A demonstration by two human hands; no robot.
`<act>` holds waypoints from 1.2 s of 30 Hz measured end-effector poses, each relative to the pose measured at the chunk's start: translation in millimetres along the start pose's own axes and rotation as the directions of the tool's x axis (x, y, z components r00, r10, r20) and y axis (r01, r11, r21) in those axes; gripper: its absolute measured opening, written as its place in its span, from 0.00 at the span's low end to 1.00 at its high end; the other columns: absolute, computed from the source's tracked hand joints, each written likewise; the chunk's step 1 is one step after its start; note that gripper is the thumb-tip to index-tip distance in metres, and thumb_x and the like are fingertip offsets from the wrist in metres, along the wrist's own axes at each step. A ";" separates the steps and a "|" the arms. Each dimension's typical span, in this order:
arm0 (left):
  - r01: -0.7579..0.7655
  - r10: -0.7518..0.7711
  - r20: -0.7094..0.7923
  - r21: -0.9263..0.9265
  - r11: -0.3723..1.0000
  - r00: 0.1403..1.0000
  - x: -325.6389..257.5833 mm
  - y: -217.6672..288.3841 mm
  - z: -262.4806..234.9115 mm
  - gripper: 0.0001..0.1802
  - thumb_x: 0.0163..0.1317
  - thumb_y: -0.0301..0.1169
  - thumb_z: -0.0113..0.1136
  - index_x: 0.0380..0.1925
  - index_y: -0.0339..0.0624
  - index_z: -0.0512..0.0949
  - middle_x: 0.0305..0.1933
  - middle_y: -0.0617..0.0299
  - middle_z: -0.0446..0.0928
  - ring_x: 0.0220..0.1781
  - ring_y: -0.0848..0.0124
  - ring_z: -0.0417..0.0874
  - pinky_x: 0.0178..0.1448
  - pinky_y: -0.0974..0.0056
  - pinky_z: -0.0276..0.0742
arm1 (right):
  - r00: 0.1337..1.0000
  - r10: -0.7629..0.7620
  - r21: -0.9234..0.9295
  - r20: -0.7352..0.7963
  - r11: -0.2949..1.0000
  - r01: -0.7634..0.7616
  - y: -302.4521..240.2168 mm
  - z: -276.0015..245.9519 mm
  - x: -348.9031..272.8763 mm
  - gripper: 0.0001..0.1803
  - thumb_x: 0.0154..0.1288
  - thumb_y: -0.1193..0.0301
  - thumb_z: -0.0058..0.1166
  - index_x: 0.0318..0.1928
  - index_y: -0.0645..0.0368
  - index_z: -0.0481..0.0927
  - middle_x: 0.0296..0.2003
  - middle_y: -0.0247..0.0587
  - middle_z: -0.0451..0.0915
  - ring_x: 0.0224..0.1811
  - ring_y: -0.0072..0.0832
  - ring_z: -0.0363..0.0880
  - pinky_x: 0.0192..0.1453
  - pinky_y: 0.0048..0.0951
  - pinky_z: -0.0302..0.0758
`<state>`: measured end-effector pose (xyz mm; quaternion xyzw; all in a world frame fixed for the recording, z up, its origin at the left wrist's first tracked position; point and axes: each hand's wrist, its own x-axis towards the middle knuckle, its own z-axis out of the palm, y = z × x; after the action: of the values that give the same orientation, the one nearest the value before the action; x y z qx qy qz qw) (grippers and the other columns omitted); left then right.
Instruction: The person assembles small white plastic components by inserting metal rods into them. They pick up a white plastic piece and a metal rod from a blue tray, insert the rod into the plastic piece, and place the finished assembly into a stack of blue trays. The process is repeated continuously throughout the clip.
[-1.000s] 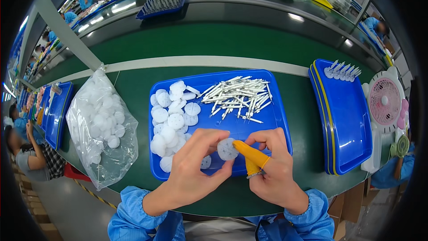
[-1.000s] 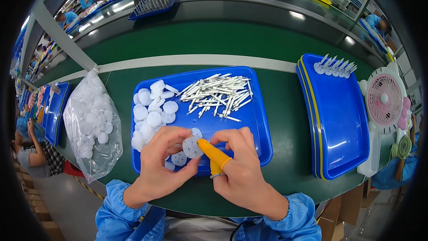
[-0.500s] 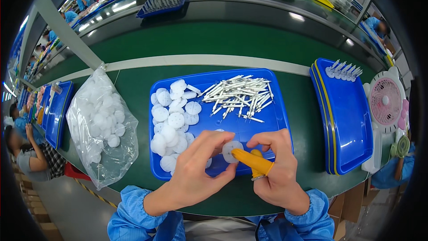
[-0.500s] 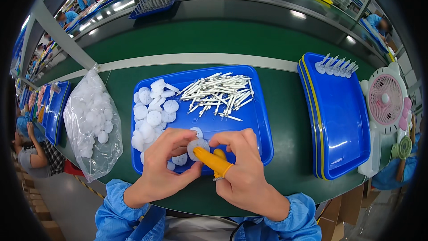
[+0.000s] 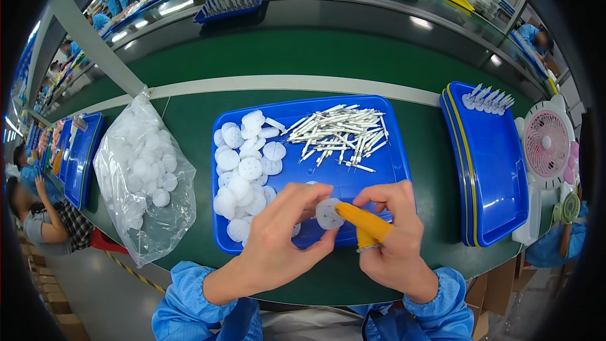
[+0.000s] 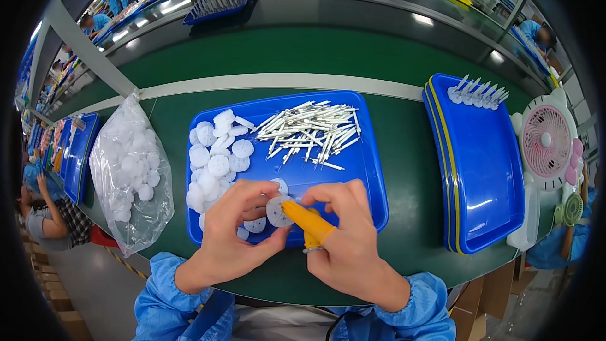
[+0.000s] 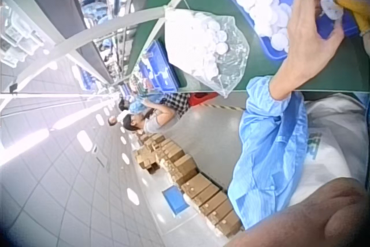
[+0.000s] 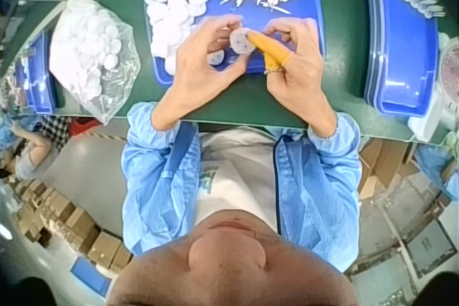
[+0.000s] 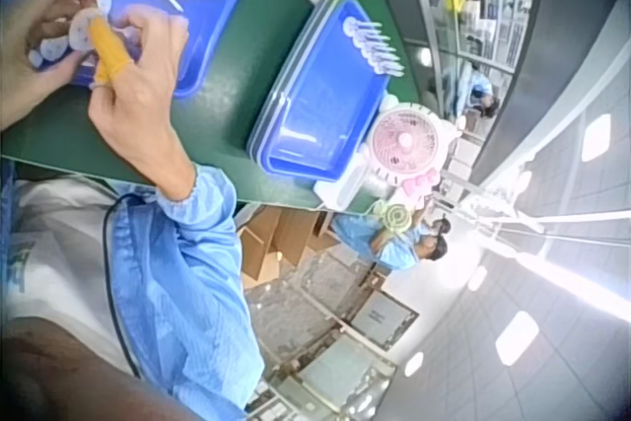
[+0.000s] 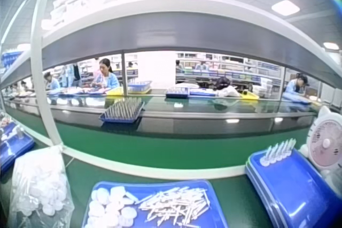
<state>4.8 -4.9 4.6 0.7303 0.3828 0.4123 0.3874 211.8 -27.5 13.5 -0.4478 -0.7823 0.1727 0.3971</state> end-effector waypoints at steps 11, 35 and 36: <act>0.030 -0.030 0.019 0.005 1.000 0.999 1.0 0.2 -2.9 0.35 0.54 0.16 0.76 0.64 0.37 0.77 0.55 0.53 0.80 0.49 0.61 0.89 0.55 0.60 0.92 | 0.994 -0.063 0.000 0.088 0.998 0.064 -5.4 0.0 -3.1 0.27 0.35 0.85 0.59 0.44 0.67 0.92 0.53 0.45 0.80 0.48 0.43 0.71 0.44 0.38 0.74; 0.127 -0.134 -0.095 -0.082 0.989 0.986 15.2 -2.5 -23.1 0.25 0.65 0.22 0.72 0.61 0.33 0.77 0.57 0.52 0.84 0.61 0.62 0.84 0.65 0.58 0.78 | 0.922 0.387 0.361 0.023 0.857 -0.368 16.6 -13.6 5.8 0.12 0.59 0.77 0.76 0.43 0.61 0.87 0.35 0.41 0.86 0.39 0.30 0.85 0.46 0.31 0.78; 0.139 -0.132 -0.096 0.061 0.989 0.987 17.0 -2.7 -21.2 0.23 0.65 0.23 0.72 0.59 0.34 0.79 0.54 0.51 0.84 0.58 0.60 0.84 0.61 0.56 0.78 | 0.915 0.403 0.297 0.010 0.873 -0.387 19.7 -19.8 5.7 0.12 0.58 0.77 0.77 0.42 0.60 0.88 0.34 0.40 0.85 0.37 0.31 0.84 0.45 0.32 0.78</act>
<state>-8.7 16.5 15.0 0.6956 0.4625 0.4049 0.3719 236.7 -13.8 16.2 -0.5385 -0.6295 0.3523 0.4355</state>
